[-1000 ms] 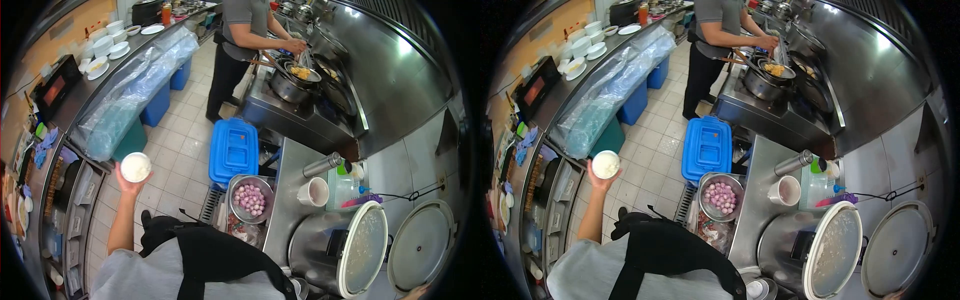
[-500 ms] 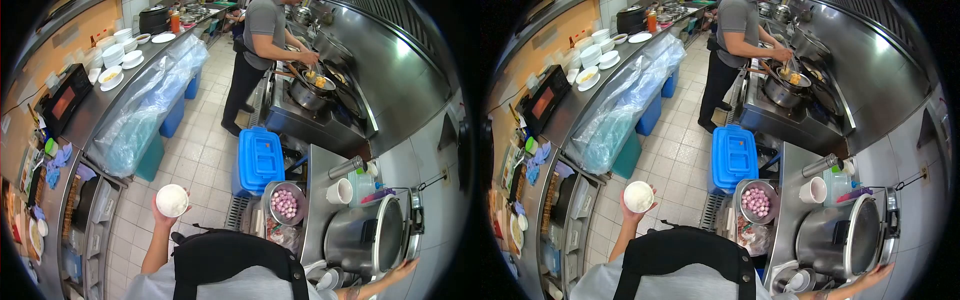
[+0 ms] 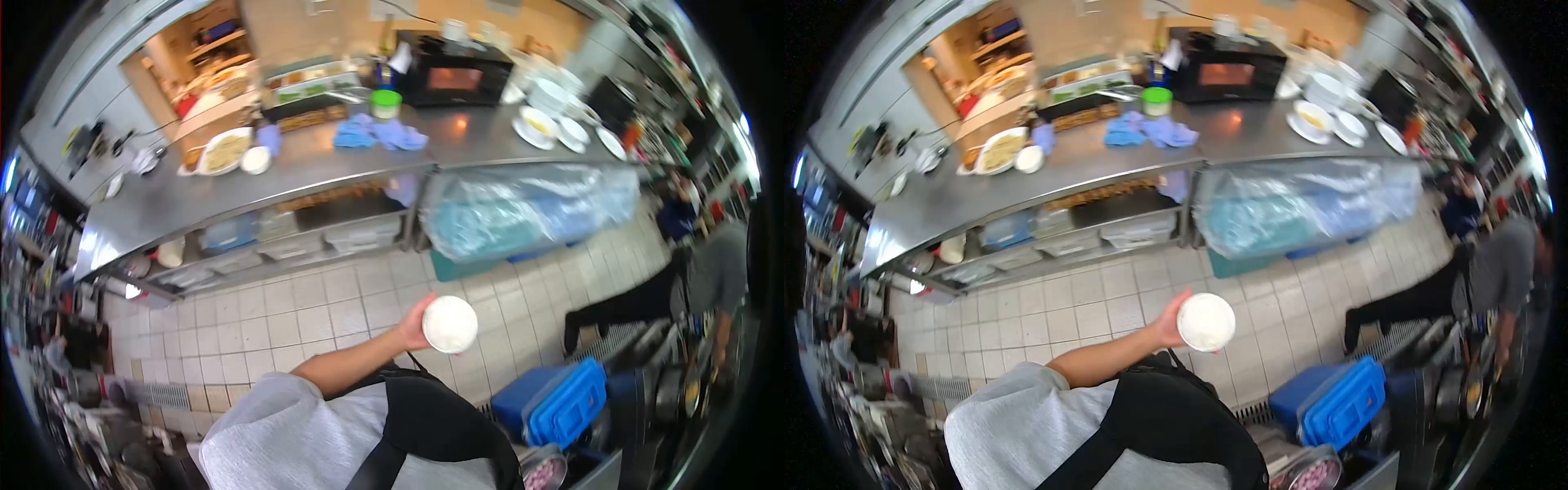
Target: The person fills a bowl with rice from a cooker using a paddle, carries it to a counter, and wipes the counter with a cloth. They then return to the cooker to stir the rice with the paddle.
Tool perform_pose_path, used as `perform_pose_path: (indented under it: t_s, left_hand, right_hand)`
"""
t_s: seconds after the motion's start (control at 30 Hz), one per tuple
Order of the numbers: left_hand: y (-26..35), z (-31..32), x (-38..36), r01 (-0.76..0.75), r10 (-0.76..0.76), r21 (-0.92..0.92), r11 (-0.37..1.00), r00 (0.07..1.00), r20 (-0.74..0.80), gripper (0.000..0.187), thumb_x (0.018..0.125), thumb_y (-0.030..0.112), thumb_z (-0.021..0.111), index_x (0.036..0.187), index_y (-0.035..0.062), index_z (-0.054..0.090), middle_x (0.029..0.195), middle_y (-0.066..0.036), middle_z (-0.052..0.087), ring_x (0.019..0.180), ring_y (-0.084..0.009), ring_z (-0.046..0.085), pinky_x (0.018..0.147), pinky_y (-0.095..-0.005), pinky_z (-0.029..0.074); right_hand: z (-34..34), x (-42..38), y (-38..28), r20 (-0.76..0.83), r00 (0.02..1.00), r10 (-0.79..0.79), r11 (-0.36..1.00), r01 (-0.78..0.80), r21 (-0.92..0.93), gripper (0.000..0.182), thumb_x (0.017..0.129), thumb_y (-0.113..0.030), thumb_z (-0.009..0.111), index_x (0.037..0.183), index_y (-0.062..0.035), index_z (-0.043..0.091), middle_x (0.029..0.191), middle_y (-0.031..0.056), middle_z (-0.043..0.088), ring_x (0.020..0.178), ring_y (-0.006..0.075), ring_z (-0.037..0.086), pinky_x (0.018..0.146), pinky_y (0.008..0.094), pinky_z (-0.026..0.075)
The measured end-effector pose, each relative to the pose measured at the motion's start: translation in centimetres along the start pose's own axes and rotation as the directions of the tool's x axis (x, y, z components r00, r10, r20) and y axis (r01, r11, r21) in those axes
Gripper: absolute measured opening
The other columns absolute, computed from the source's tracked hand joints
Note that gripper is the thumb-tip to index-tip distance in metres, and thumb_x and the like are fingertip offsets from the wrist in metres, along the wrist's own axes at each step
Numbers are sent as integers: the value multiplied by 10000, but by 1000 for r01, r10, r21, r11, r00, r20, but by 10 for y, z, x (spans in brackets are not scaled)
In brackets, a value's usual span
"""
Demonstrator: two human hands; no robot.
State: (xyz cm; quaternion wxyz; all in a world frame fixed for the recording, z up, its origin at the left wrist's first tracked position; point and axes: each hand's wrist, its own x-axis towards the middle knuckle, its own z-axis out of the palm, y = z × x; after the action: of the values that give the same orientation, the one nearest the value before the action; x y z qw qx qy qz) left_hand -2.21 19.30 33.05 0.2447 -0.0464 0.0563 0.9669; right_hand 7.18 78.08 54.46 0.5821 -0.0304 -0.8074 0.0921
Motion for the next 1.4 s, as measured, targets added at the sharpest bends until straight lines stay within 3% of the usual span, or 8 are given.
perform_pose_path:
  t_s: [0.07, 0.13, 0.3, 0.63, 1.03, 1.13, 1.3, 1.4]
  left_hand:
    - [7, 3, -16, -30, 31, -65, 997, 999, 10, 707, 888, 673, 357, 1357, 153, 451, 1394, -139, 456, 1238, -422, 458, 946, -726, 327]
    - [15, 6, -42, -104, 105, -15, 994, 994, 31, 666, 927, 620, 338, 1379, 138, 419, 1387, -157, 456, 1234, -415, 466, 945, -699, 355]
    - [62, -7, -102, -317, 327, 82, 945, 930, -169, 617, 956, 561, 346, 1381, 119, 412, 1373, -152, 472, 1237, -335, 489, 1012, -562, 391]
    - [202, -31, -200, -750, 742, 122, 650, 593, -313, 652, 950, 567, 342, 1372, 76, 420, 1355, -134, 498, 1235, -299, 500, 1050, -466, 381]
    - [352, -49, -341, -862, 835, 334, 382, 167, -524, 634, 960, 557, 315, 1392, 98, 388, 1373, -127, 479, 1233, -322, 496, 1016, -515, 409]
    - [371, -73, -385, -913, 841, 288, 290, 100, -532, 635, 959, 558, 314, 1394, 101, 382, 1387, -141, 460, 1252, -346, 471, 1008, -555, 404]
    - [416, -128, -495, -906, 834, 356, 227, -8, -552, 651, 957, 577, 239, 1409, 125, 356, 1412, -155, 421, 1254, -407, 448, 921, -689, 399]
    - [455, -152, -574, -827, 798, 479, 292, -65, -599, 637, 964, 563, 230, 1414, 126, 345, 1409, -159, 422, 1254, -411, 447, 919, -688, 403]
  right_hand:
    - [104, -24, -88, 392, 914, 110, 854, -288, 434, 758, 726, -99, 651, 1411, -60, 330, 1382, 141, 403, 1171, 290, 471, 985, 459, 407]
    - [167, -44, -233, 905, 401, -141, 635, -665, 394, 935, 657, -108, 751, 1458, -108, 269, 1440, 116, 349, 1257, 295, 415, 999, 462, 398]
    - [240, -100, -502, 436, -208, -876, 466, -603, 648, 1229, 500, -254, 910, 1481, -56, 195, 1481, 190, 282, 1356, 345, 310, 1046, 442, 366]
    - [282, -145, -760, -166, -244, -955, -34, -469, 883, 1120, 519, -213, 859, 1475, -185, 275, 1323, 237, 380, 1211, 437, 429, 1011, 447, 393]
    - [285, -202, -1025, -524, -366, -769, -323, -484, 813, 1202, 510, -231, 860, 1500, -192, 180, 1345, 228, 361, 1256, 421, 361, 1045, 488, 329]
    - [284, -237, -1091, -625, -257, -737, -286, -720, 633, 1272, 486, -271, 893, 1503, -135, 142, 1412, 231, 309, 1307, 401, 310, 1073, 480, 294]
    - [278, -355, -1203, 16, -330, -944, 328, -930, 163, 561, 909, -241, 617, 1339, 33, 384, 1168, 157, 591, 1027, 255, 608, 875, 334, 495]
    - [262, -417, -1268, 198, -496, -846, 405, -838, -366, 454, 958, -228, 535, 1306, 23, 385, 1156, 188, 566, 1075, 251, 583, 911, 350, 491]
